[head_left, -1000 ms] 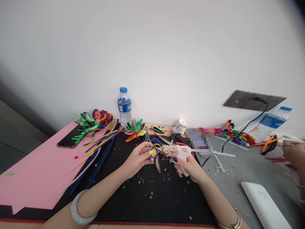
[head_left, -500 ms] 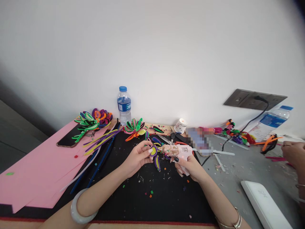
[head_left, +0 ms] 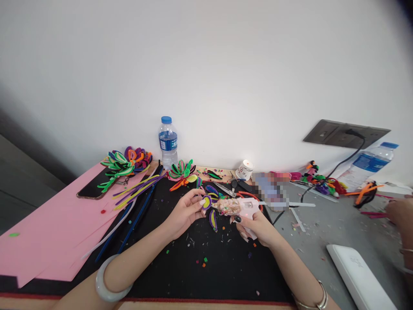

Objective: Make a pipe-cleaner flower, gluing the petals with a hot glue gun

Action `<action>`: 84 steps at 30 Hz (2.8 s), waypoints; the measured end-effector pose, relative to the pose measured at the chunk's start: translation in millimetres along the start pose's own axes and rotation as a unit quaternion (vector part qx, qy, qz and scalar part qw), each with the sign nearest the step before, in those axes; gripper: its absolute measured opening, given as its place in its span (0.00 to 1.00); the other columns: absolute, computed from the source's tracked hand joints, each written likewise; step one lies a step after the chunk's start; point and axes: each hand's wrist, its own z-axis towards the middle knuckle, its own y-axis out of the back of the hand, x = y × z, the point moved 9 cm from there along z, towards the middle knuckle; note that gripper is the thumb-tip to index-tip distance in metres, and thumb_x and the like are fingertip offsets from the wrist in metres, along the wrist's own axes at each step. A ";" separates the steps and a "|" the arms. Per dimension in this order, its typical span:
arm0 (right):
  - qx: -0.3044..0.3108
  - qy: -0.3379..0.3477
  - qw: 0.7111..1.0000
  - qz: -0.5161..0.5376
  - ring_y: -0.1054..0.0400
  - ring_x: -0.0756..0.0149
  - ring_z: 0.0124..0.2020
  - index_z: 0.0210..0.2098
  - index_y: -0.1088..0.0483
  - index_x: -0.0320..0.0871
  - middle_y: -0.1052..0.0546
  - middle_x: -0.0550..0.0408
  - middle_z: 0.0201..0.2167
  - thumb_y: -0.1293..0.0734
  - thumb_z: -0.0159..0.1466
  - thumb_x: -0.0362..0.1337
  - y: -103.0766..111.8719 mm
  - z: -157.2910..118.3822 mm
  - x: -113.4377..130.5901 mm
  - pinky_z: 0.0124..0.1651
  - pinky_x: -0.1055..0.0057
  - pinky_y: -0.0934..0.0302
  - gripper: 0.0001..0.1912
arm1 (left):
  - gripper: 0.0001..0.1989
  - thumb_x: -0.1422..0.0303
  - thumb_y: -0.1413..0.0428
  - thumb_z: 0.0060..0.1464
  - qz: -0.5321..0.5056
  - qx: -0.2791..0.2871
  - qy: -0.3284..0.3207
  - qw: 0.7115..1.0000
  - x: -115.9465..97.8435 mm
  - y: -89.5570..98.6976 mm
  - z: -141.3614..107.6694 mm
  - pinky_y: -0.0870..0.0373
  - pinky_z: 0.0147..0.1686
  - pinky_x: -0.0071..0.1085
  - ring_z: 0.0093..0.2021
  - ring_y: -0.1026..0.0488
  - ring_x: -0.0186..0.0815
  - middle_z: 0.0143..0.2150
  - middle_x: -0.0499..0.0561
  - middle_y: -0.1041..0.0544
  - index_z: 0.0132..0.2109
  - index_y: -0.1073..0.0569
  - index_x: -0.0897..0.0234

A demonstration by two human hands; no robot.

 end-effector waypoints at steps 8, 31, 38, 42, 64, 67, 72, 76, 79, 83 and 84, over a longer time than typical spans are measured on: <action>0.007 -0.003 1.000 -0.018 0.52 0.79 0.09 0.31 0.36 0.39 0.36 0.64 0.11 0.34 0.54 0.46 -2.7 0.8 -0.8 0.12 0.79 0.52 0.15 | 0.11 0.70 0.40 0.45 -0.004 -0.004 0.002 1.000 2.5 2.3 0.9 0.35 0.30 0.25 0.27 0.36 0.25 0.31 0.46 0.32 0.38 0.30 0.62; -0.011 0.010 1.000 -0.001 0.50 0.78 0.10 0.29 0.35 0.38 0.39 0.65 0.10 0.35 0.57 0.45 3.9 1.6 -4.0 0.13 0.78 0.50 0.14 | 0.08 0.72 0.42 0.48 -0.005 0.023 0.003 1.000 3.3 -1.5 0.6 0.36 0.31 0.26 0.29 0.35 0.27 0.30 0.46 0.32 0.38 0.30 0.63; -0.013 0.010 1.000 0.000 0.49 0.78 0.10 0.28 0.35 0.38 0.39 0.65 0.10 0.35 0.56 0.46 5.8 2.1 -6.5 0.13 0.78 0.49 0.15 | 0.08 0.72 0.42 0.48 0.004 0.028 0.004 1.000 4.6 -3.0 -0.4 0.36 0.31 0.26 0.29 0.35 0.27 0.31 0.46 0.32 0.38 0.30 0.63; -0.012 0.014 1.000 -0.004 0.50 0.78 0.10 0.29 0.35 0.38 0.38 0.65 0.10 0.36 0.57 0.44 4.9 2.1 -5.2 0.13 0.78 0.50 0.14 | 0.08 0.72 0.43 0.48 0.003 0.029 0.009 1.000 5.1 -3.6 -1.2 0.36 0.31 0.26 0.30 0.35 0.28 0.31 0.47 0.32 0.38 0.30 0.63; -0.013 0.008 1.000 -0.012 0.50 0.79 0.09 0.30 0.37 0.39 0.39 0.66 0.10 0.36 0.57 0.43 5.5 2.2 -4.7 0.12 0.79 0.52 0.12 | 0.08 0.73 0.42 0.48 -0.004 0.028 0.011 1.000 6.0 -1.4 -0.4 0.35 0.31 0.26 0.30 0.34 0.27 0.31 0.47 0.32 0.38 0.30 0.64; -0.013 0.004 1.000 -0.015 0.50 0.78 0.09 0.30 0.37 0.39 0.38 0.66 0.10 0.36 0.58 0.43 5.8 2.2 -5.6 0.12 0.79 0.52 0.12 | 0.08 0.73 0.42 0.48 -0.006 0.025 0.010 1.000 5.7 -0.9 -0.6 0.35 0.31 0.26 0.29 0.34 0.27 0.31 0.46 0.32 0.38 0.30 0.63; -0.012 -0.002 1.000 -0.015 0.50 0.78 0.09 0.30 0.37 0.39 0.38 0.66 0.09 0.36 0.57 0.44 4.6 2.6 -4.4 0.12 0.79 0.52 0.13 | 0.08 0.73 0.42 0.47 -0.006 0.024 0.013 1.000 5.6 -1.6 -0.7 0.35 0.31 0.25 0.29 0.34 0.27 0.30 0.47 0.32 0.38 0.29 0.64; -0.016 -0.006 1.000 -0.009 0.49 0.78 0.09 0.29 0.37 0.39 0.38 0.65 0.09 0.35 0.56 0.44 4.9 2.0 -4.6 0.12 0.79 0.51 0.13 | 0.09 0.72 0.41 0.46 -0.009 0.017 0.013 1.000 5.5 -0.7 -0.1 0.36 0.31 0.25 0.28 0.35 0.26 0.30 0.47 0.32 0.38 0.29 0.64; -0.018 -0.010 1.000 0.002 0.50 0.78 0.09 0.32 0.36 0.39 0.37 0.66 0.10 0.35 0.55 0.45 5.0 1.2 -5.3 0.13 0.79 0.50 0.14 | 0.09 0.72 0.41 0.46 -0.009 0.014 0.012 1.000 5.2 -0.1 0.0 0.36 0.31 0.26 0.28 0.35 0.26 0.30 0.47 0.32 0.37 0.29 0.64; -0.013 -0.019 1.000 -0.001 0.50 0.79 0.09 0.31 0.37 0.39 0.37 0.65 0.10 0.34 0.55 0.46 3.0 0.7 -5.3 0.13 0.79 0.50 0.15 | 0.09 0.72 0.41 0.46 -0.011 0.011 0.009 1.000 4.6 0.4 -0.4 0.36 0.31 0.26 0.28 0.35 0.27 0.30 0.47 0.32 0.37 0.29 0.64; -0.014 -0.020 1.000 -0.003 0.51 0.79 0.09 0.30 0.37 0.39 0.37 0.65 0.10 0.34 0.54 0.46 2.9 0.6 -5.1 0.13 0.79 0.50 0.15 | 0.09 0.72 0.41 0.46 -0.012 0.009 0.009 1.000 4.6 0.7 -0.4 0.36 0.31 0.26 0.28 0.35 0.27 0.30 0.47 0.32 0.37 0.29 0.64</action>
